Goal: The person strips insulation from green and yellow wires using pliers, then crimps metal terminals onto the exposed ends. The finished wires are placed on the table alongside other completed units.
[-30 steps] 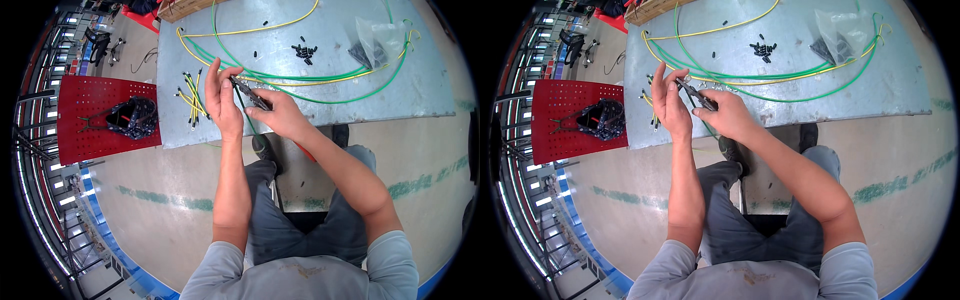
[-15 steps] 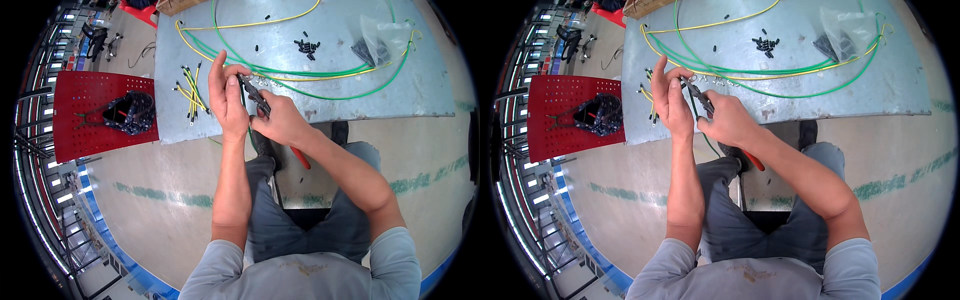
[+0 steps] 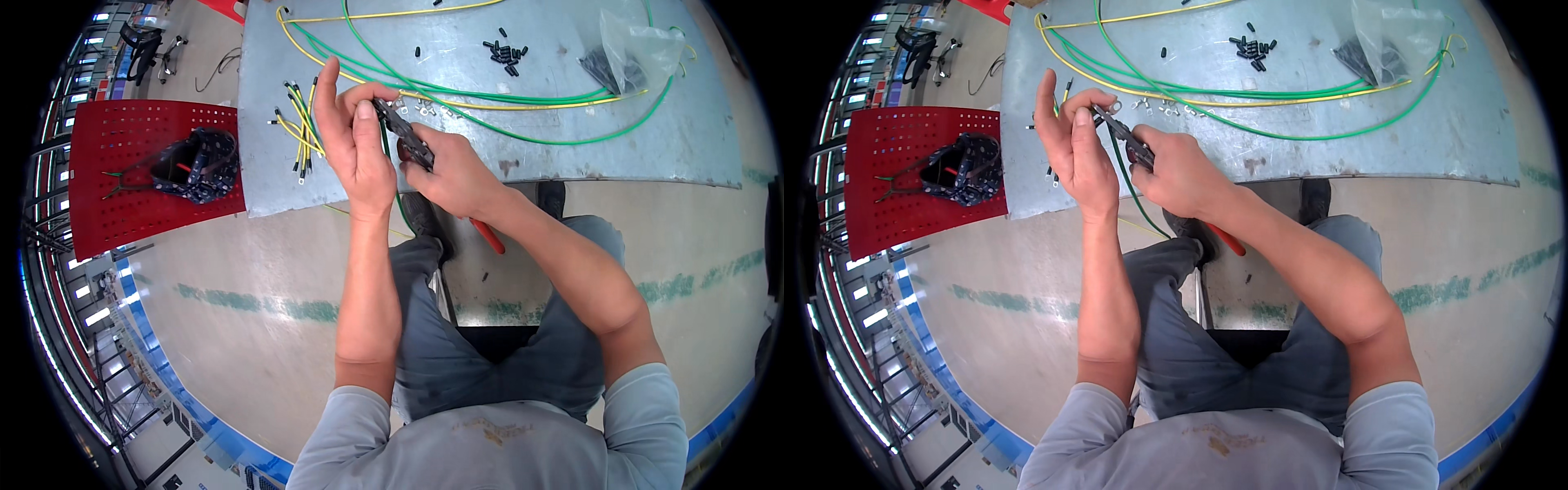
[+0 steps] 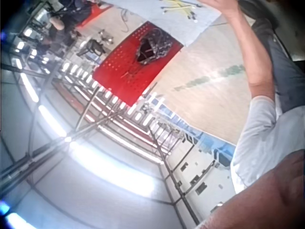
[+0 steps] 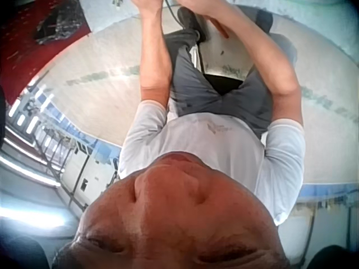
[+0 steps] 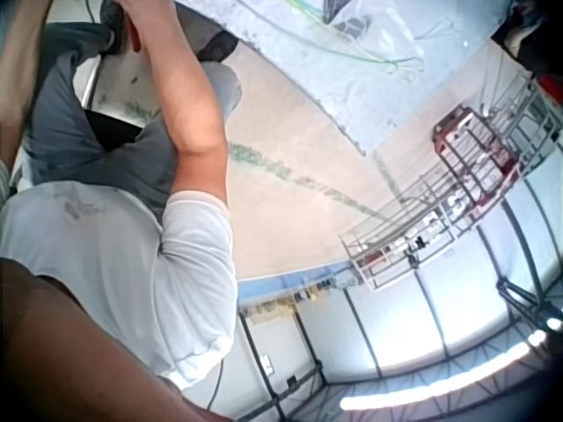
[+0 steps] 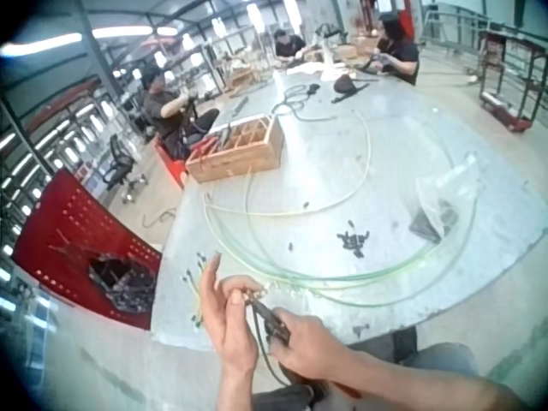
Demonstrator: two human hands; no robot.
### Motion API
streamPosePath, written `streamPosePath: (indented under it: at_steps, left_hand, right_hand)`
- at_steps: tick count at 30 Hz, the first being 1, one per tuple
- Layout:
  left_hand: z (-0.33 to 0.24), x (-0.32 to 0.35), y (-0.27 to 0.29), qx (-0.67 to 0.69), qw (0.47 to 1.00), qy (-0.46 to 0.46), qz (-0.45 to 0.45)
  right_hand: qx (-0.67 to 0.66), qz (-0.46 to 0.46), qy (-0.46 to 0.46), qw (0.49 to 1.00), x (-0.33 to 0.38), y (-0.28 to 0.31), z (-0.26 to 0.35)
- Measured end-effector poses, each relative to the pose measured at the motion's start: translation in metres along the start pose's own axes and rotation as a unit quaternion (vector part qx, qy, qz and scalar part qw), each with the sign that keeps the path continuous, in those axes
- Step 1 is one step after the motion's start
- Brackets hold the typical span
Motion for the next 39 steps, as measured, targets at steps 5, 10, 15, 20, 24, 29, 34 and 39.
streamPosePath:
  at_steps: [5, 10, 15, 20, 24, 29, 34, 39]
  left_hand:
    - [0.004, 0.001, 0.001, -0.010, 1.000, -0.003, -0.001]
    - [-0.005, -0.011, 0.000, -0.071, 0.997, -0.027, -0.020]
    - [-0.026, -0.024, 0.013, -0.059, 0.991, -0.094, -0.074]
    - [-0.007, -0.022, 0.026, -0.082, 0.987, -0.092, -0.103]
    - [0.000, -0.020, 0.040, -0.108, 0.982, -0.056, -0.143]
    - [-0.003, -0.014, 0.044, -0.123, 0.978, -0.054, -0.159]
    - [-0.003, -0.008, 0.048, -0.099, 0.983, -0.048, -0.149]
    - [-0.005, -0.006, 0.046, -0.081, 0.985, -0.067, -0.136]
  right_hand:
    - [0.002, -0.006, 0.005, 1.000, -0.005, -0.002, -0.008]
    - [0.031, -0.021, 0.061, 0.997, -0.021, 0.007, 0.011]
    - [0.089, 0.033, 0.066, 0.993, -0.038, 0.011, 0.045]
    - [0.091, 0.012, 0.090, 0.992, -0.050, -0.002, 0.035]
    - [0.171, -0.001, 0.123, 0.978, -0.049, -0.010, 0.043]
    - [0.228, -0.026, 0.167, 0.959, -0.034, -0.008, 0.045]
    - [0.204, 0.065, -0.044, 0.976, -0.024, -0.011, 0.017]
    - [0.188, 0.053, -0.013, 0.981, -0.024, -0.011, 0.012]
Point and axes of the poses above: each hand's wrist, its own x-axis away from the middle knuckle, its own y-axis out of the back of the hand, z = x × y, the point moved 6 cm from there along -x, towards the middle knuckle, and after that the axes turned 1 degree about x, right-handed, at the moved point
